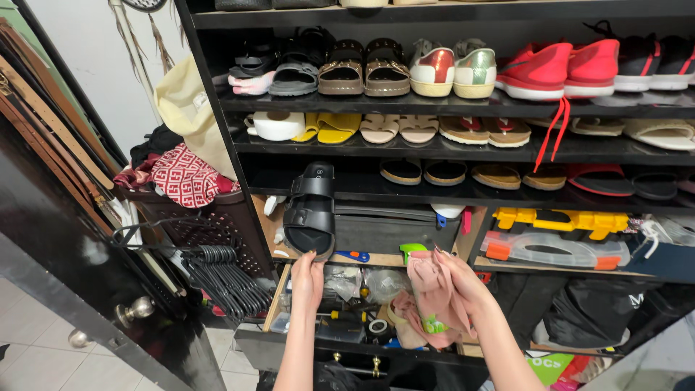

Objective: The person cleans footwear by spraying a solution onto sandals and wiping them with a pink cloth.

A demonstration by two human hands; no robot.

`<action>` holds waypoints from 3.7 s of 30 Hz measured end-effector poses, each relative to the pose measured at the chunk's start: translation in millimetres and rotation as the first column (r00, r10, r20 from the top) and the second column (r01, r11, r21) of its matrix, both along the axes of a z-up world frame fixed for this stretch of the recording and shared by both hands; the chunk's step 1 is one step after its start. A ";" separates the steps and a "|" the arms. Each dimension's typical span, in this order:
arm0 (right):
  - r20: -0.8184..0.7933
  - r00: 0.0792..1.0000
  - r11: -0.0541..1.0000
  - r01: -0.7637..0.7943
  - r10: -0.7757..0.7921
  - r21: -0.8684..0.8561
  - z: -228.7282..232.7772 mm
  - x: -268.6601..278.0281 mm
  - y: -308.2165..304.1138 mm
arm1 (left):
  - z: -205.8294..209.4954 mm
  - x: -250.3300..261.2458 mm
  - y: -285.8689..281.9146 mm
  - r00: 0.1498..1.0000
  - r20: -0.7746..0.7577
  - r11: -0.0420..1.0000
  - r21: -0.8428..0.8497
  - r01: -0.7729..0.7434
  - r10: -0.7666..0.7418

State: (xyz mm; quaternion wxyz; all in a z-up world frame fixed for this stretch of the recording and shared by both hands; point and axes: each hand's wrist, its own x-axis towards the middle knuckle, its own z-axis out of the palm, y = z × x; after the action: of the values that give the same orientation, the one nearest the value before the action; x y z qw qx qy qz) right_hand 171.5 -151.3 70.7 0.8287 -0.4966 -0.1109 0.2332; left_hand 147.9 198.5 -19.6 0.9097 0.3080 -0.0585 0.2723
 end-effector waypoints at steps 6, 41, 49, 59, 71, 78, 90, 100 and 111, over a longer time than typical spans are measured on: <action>-0.127 0.992 0.996 0.010 0.002 0.089 -0.1 3.2 15.4 | 28.3 56.4 51.4 0.995 -0.092 0.997 -0.058 -0.041 0.035; -0.479 0.877 0.804 0.254 0.043 0.538 -112.2 -105.1 3.1 | -54.4 -27.1 -25.8 0.902 -0.404 0.901 0.432 0.040 0.154; -0.246 0.896 0.819 0.439 -0.369 0.369 -265.9 -135.2 -72.9 | -161.5 -112.8 -117.4 0.801 -0.586 0.884 0.431 0.180 0.123; -0.530 0.731 0.870 0.493 -0.430 -0.027 -317.4 -235.1 -112.1 | -207.0 -205.5 -155.7 0.707 -0.639 0.862 0.499 0.082 0.303; -0.227 0.971 0.476 -0.166 -0.074 -0.863 -423.6 -266.7 -117.8 | -305.6 -302.2 -198.2 0.608 -0.727 0.896 0.440 0.056 0.319; -0.039 0.561 -0.260 0.320 0.827 -0.911 -476.9 -236.7 -59.1 | -407.1 -308.1 -159.4 0.407 -0.882 0.910 0.350 0.224 0.239; -0.082 0.606 -0.261 0.214 0.791 -0.941 -541.3 -180.1 -11.5 | -464.3 -242.4 -189.8 0.261 -0.935 0.803 -0.040 0.594 -0.240; 0.108 0.744 -0.008 0.150 0.660 -0.989 -422.1 -161.4 -48.2 | -309.4 -191.5 -245.8 0.500 -0.747 0.832 -0.125 0.541 -0.438; 0.496 0.829 0.795 0.110 0.258 -0.597 -223.3 -230.4 -133.0 | -257.0 -248.5 -272.8 0.708 -0.531 0.883 -0.226 0.412 -0.466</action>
State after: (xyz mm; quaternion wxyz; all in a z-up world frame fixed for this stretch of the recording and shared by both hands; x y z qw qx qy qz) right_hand -58.9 -284.4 -152.6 0.5481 -0.7742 -0.2862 0.1356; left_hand -100.6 -74.3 -276.7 0.9358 0.3105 0.1574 -0.0547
